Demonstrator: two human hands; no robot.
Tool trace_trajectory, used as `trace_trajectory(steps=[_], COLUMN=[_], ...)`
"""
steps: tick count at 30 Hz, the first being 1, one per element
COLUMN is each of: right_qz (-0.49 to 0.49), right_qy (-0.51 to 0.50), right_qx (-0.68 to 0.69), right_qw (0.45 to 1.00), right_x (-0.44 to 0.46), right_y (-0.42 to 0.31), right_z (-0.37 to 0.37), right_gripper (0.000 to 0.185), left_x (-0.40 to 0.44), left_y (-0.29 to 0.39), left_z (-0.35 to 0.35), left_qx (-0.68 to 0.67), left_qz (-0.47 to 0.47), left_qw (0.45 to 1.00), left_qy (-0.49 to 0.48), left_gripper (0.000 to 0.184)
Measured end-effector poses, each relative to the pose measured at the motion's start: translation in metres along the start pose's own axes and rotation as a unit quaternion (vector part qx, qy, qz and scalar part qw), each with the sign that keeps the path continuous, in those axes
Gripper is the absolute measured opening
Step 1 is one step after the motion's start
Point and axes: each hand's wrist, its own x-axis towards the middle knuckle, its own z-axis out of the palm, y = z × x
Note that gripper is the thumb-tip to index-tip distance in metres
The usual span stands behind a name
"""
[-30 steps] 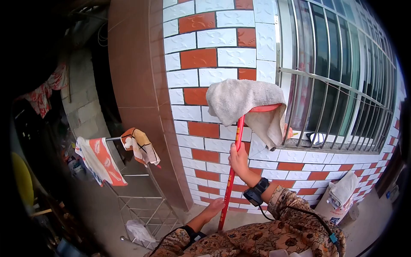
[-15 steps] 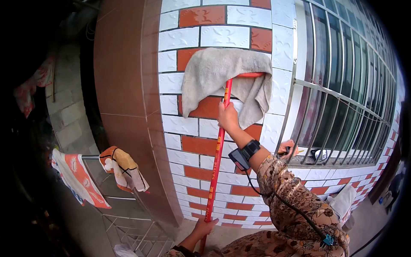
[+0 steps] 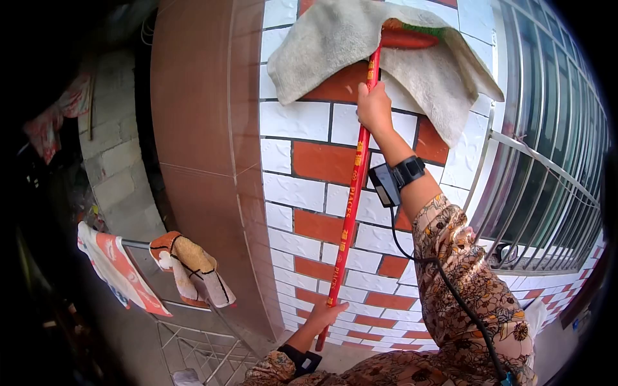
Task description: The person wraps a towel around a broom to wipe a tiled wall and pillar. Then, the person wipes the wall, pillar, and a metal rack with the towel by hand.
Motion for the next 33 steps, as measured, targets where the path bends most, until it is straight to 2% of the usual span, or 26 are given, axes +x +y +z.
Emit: trace_trajectory(steps=[1, 2, 3, 4, 5, 6, 8, 11, 13, 15, 16, 18, 19, 21, 22, 25, 27, 29, 31, 32, 33], right_qz=[0.015, 0.004, 0.03, 0.013, 0.072, 0.066, 0.09, 0.098, 0.109, 0.025, 0.022, -0.014, -0.029, -0.058, -0.044, -0.058, -0.067, -0.119, -0.01, 0.028, -0.01], right_qy=[-0.025, -0.035, -0.074, -0.072, -0.103, -0.104, -0.114, -0.122, -0.158, -0.11, -0.093, -0.058, -0.031, 0.001, 0.0, 0.021, 0.027, 0.013, -0.065, -0.083, -0.067], right_qx=[-0.003, -0.045, -0.03, -0.051, -0.007, -0.031, -0.051, -0.041, -0.044, -0.046, -0.058, -0.063, -0.067, -0.071, -0.077, -0.058, -0.056, -0.049, 0.047, 0.028, 0.012], right_qw=[1.0, 0.998, 0.996, 0.996, 0.992, 0.992, 0.988, 0.987, 0.98, 0.993, 0.994, 0.996, 0.997, 0.996, 0.996, 0.996, 0.996, 0.992, 0.997, 0.996, 0.998], right_x=[-0.027, -0.065, -0.099, -0.132, -0.161, -0.195, -0.258, -0.277, -0.254, -0.194, -0.154, -0.071, -0.028, 0.051, 0.078, 0.1, 0.075, 0.022, -0.05, -0.096, -0.145], right_y=[0.016, 0.013, 0.015, 0.024, 0.038, 0.036, 0.053, 0.052, 0.037, 0.016, 0.002, -0.035, -0.056, -0.085, -0.101, -0.104, -0.091, -0.054, -0.011, 0.002, 0.015], right_z=[0.018, 0.024, 0.035, 0.049, 0.067, 0.072, 0.09, 0.106, 0.106, 0.11, 0.112, 0.113, 0.114, 0.119, 0.116, 0.119, 0.12, 0.126, 0.14, 0.138, 0.136], right_gripper=[0.033, 0.033, 0.032, 0.029, 0.028, 0.027, 0.028, 0.028, 0.029, 0.029, 0.03, 0.031, 0.034, 0.037, 0.036, 0.035, 0.034, 0.033, 0.028, 0.026, 0.026], left_x=[-0.009, -0.018, -0.038, -0.055, -0.076, -0.096, -0.141, -0.146, -0.139, -0.139, -0.112, -0.079, -0.053, -0.037, -0.028, 0.005, 0.005, 0.008, 0.006, -0.023, -0.048], left_y=[-0.032, -0.071, -0.094, -0.122, -0.147, -0.168, -0.189, -0.25, -0.271, -0.114, -0.099, -0.007, 0.015, 0.091, 0.117, 0.131, 0.107, 0.048, -0.047, -0.062, -0.09], left_z=[0.003, 0.002, -0.004, -0.011, -0.019, -0.033, -0.056, -0.067, -0.068, -0.058, -0.064, -0.073, -0.087, -0.09, -0.091, -0.089, -0.082, -0.086, -0.097, -0.088, -0.088], left_qx=[-0.007, -0.012, -0.061, -0.03, -0.041, -0.072, -0.038, -0.066, -0.096, -0.046, -0.094, -0.095, -0.116, -0.082, -0.112, -0.114, -0.114, -0.085, -0.047, -0.084, -0.019], left_qz=[-0.034, -0.028, -0.075, -0.106, -0.128, -0.153, -0.243, -0.188, -0.14, -0.181, -0.158, -0.107, -0.067, 0.003, 0.024, 0.032, 0.019, -0.022, -0.058, -0.082, -0.116], left_qw=[0.999, 1.0, 0.995, 0.994, 0.991, 0.985, 0.968, 0.98, 0.985, 0.982, 0.983, 0.99, 0.991, 0.996, 0.993, 0.993, 0.993, 0.996, 0.997, 0.993, 0.993], left_qy=[0.021, 0.003, -0.017, -0.025, -0.013, -0.037, -0.054, -0.015, 0.016, -0.008, -0.027, 0.009, -0.028, -0.021, -0.034, -0.006, -0.001, -0.003, -0.011, 0.011, 0.01], left_gripper=[0.031, 0.032, 0.033, 0.032, 0.032, 0.032, 0.033, 0.024, 0.018, 0.036, 0.034, 0.029, 0.03, 0.03, 0.025, 0.025, 0.027, 0.028, 0.025, 0.034, 0.034])
